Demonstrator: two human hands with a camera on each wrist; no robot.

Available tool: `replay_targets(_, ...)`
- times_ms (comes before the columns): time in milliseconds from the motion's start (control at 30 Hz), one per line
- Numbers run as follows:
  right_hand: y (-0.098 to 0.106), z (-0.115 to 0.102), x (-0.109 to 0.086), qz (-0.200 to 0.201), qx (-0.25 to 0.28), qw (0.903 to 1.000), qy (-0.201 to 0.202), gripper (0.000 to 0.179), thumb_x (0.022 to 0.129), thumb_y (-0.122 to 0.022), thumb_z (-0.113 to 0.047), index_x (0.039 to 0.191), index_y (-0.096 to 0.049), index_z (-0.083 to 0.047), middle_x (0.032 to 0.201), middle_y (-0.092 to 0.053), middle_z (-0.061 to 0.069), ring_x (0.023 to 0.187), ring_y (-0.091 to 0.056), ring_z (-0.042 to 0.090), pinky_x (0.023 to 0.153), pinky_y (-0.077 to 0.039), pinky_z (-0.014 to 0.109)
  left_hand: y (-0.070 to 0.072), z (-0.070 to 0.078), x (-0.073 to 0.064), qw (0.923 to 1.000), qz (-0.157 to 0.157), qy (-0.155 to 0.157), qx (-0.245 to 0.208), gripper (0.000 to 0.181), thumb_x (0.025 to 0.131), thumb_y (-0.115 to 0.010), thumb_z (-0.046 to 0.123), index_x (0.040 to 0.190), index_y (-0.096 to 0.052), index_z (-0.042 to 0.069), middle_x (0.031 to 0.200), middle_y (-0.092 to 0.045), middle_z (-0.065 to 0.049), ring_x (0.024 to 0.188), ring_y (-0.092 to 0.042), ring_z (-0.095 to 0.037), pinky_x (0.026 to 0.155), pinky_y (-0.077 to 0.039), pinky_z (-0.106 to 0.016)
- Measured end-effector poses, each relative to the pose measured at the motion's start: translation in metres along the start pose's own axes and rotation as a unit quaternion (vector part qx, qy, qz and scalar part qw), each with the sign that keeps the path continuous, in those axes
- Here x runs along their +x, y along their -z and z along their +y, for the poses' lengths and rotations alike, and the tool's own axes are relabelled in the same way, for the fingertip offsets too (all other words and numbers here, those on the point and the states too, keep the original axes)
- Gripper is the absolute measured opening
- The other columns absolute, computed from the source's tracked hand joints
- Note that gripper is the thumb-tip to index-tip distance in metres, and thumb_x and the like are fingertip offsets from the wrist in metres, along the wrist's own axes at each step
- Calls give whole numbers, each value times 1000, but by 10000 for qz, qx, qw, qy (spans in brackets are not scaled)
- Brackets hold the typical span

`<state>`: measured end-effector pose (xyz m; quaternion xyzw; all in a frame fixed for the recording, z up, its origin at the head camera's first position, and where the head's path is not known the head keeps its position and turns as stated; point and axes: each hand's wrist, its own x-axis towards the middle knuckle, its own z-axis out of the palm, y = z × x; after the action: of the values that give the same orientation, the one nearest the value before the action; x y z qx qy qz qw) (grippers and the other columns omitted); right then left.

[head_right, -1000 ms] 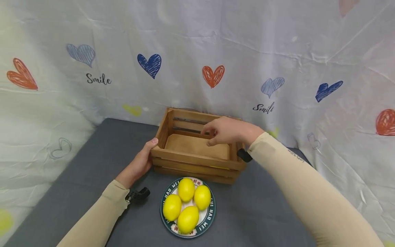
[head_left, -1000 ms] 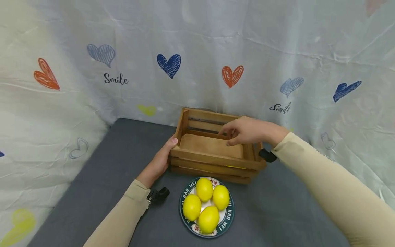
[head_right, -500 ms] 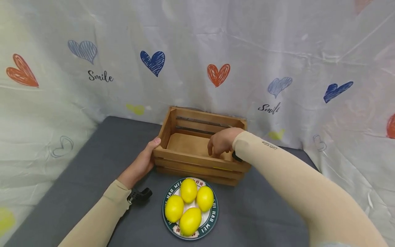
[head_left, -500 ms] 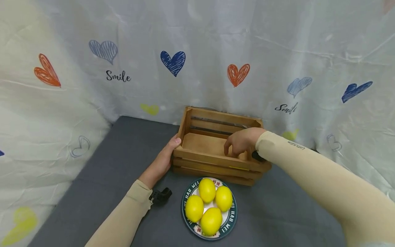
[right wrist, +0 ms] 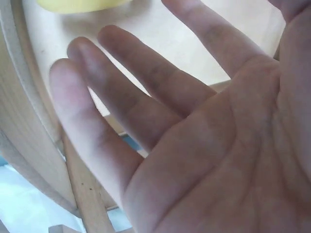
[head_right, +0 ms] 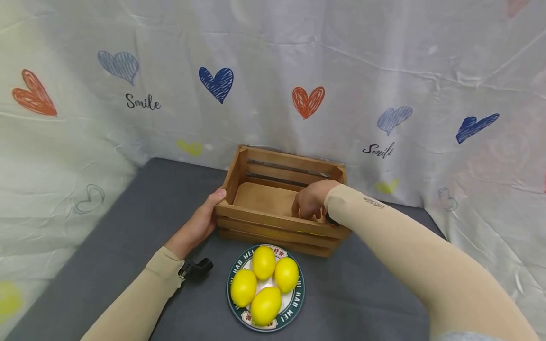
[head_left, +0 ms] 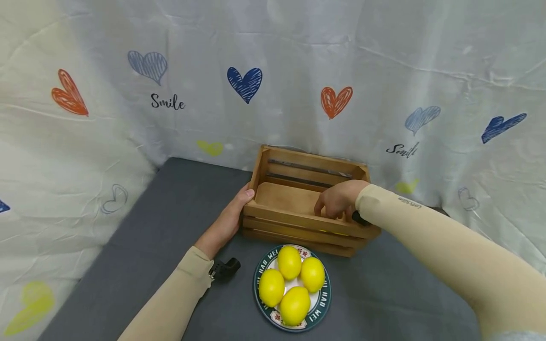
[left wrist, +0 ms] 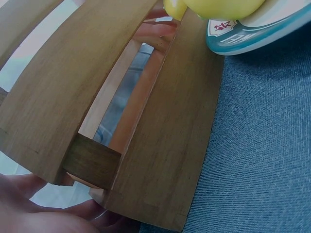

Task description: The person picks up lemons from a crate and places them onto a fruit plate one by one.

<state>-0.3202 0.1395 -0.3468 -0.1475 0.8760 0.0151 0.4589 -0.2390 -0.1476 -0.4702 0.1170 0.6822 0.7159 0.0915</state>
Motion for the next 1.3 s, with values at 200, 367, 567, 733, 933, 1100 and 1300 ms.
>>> replay_targets(200, 1, 1, 2, -83, -11, 10000, -48, 56, 107, -50, -10, 159, -57, -28, 147, -64, 10, 109, -71, 23, 75, -60, 31, 0, 0, 0, 9999, -26, 47, -89, 85, 105, -38, 57, 176, -5, 23, 182, -8, -9, 166, -13, -41, 133, -12, -63)
replay_targets(367, -1, 2, 3, -207, -45, 9998, -47, 59, 106, -47, -5, 160, -55, -27, 148, -63, 10, 86, -69, 16, 64, -51, 26, 0, -1, -1, 9999, -65, 43, -95, 85, 105, -38, 55, 176, -3, 22, 182, -7, -8, 166, -12, -41, 134, -11, -63)
replay_targets(567, -5, 4, 7, -315, 34, 9994, -106, 58, 105, -49, -1, 153, -63, -32, 126, -70, 8, 55, -34, 11, 54, -31, 25, -1, 0, -2, 9999, -70, 157, 1, 88, 104, -40, 57, 176, -1, 22, 183, -3, -7, 167, -11, -36, 134, -8, -63)
replay_targets(733, -7, 4, 12, -298, -121, 9994, 90, 43, 105, -64, -10, 137, -73, -38, 138, -69, 3, 85, -62, 15, 66, -53, 29, 0, 3, -1, 9999, -42, 133, 96, 88, 105, -39, 57, 176, -1, 22, 183, -2, -5, 167, -11, -32, 135, -7, -62)
replay_targets(933, -4, 4, 17, -281, -183, 9993, 186, 48, 104, -65, -7, 142, -70, -36, 155, -61, 5, 113, -70, 23, 77, -63, 33, 1, 2, 0, 9999, -37, 77, 132, 87, 105, -38, 57, 176, -3, 21, 183, -3, -5, 167, -11, -31, 135, -5, -62)
replay_targets(1100, 2, 2, 12, -141, -158, 9995, 224, 61, 102, -53, 2, 153, -62, -31, 164, -51, 12, 98, -70, 20, 61, -55, 26, 2, 0, 1, 9999, -11, 102, 111, 87, 105, -38, 58, 176, -4, 22, 183, -5, -5, 166, -12, -32, 135, -6, -62)
replay_targets(1300, 9, 1, -3, 17, 456, 9985, 292, 43, 104, -68, -8, 138, -70, -34, 155, -52, 17, 63, -55, 18, 62, -56, 28, 1, 1, 1, 9999, -10, 151, 62, 86, 105, -38, 57, 176, -3, 22, 183, -4, -6, 166, -12, -33, 134, -7, -63)
